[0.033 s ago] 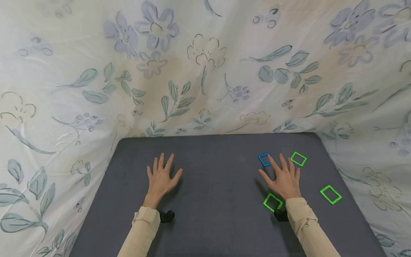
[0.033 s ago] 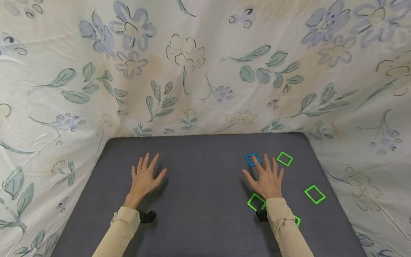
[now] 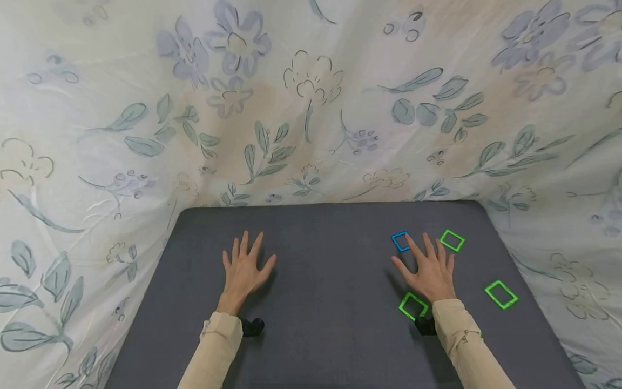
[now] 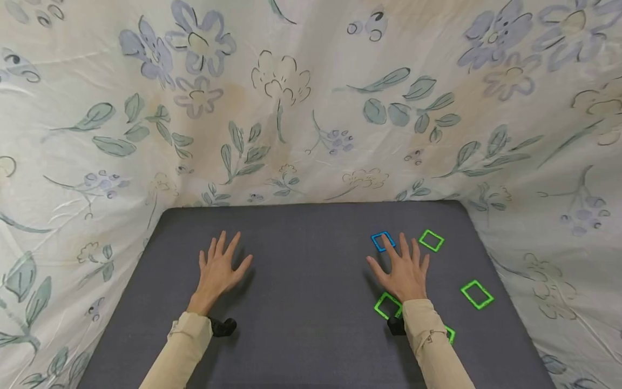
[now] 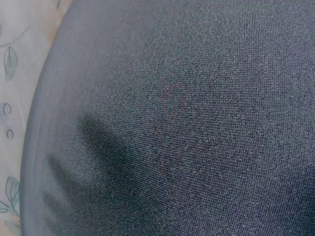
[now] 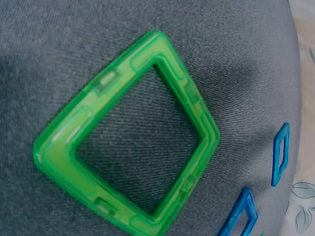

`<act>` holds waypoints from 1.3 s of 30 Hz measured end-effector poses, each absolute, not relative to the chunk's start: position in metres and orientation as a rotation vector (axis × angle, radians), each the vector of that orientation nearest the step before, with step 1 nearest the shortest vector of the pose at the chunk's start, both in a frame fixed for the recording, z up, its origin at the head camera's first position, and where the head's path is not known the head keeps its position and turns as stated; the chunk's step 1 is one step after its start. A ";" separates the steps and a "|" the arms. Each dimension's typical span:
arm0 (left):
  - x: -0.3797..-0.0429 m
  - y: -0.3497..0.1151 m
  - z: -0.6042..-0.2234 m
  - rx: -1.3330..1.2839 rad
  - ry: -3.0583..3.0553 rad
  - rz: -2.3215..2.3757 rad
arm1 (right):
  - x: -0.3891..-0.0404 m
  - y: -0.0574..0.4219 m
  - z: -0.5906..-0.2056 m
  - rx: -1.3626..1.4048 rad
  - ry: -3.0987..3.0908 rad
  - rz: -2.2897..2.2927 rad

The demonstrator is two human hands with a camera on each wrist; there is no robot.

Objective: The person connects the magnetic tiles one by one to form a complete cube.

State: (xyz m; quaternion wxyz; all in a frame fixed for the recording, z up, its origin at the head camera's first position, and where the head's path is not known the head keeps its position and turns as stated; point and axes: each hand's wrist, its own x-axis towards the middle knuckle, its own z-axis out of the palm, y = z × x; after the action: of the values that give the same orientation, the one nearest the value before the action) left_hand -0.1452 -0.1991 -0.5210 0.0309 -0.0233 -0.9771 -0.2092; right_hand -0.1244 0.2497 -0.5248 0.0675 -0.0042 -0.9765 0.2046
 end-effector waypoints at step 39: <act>-0.146 -0.141 -0.518 -0.403 -2.922 -0.749 | -0.070 0.280 -0.532 -0.141 -2.876 0.723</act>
State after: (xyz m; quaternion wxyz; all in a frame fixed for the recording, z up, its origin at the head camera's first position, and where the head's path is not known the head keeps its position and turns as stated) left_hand -0.1456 -0.1414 -0.5178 0.0490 -0.1324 -0.9590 -0.2460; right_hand -0.0698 0.2796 -0.5318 0.0864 -0.0474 -0.9651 0.2428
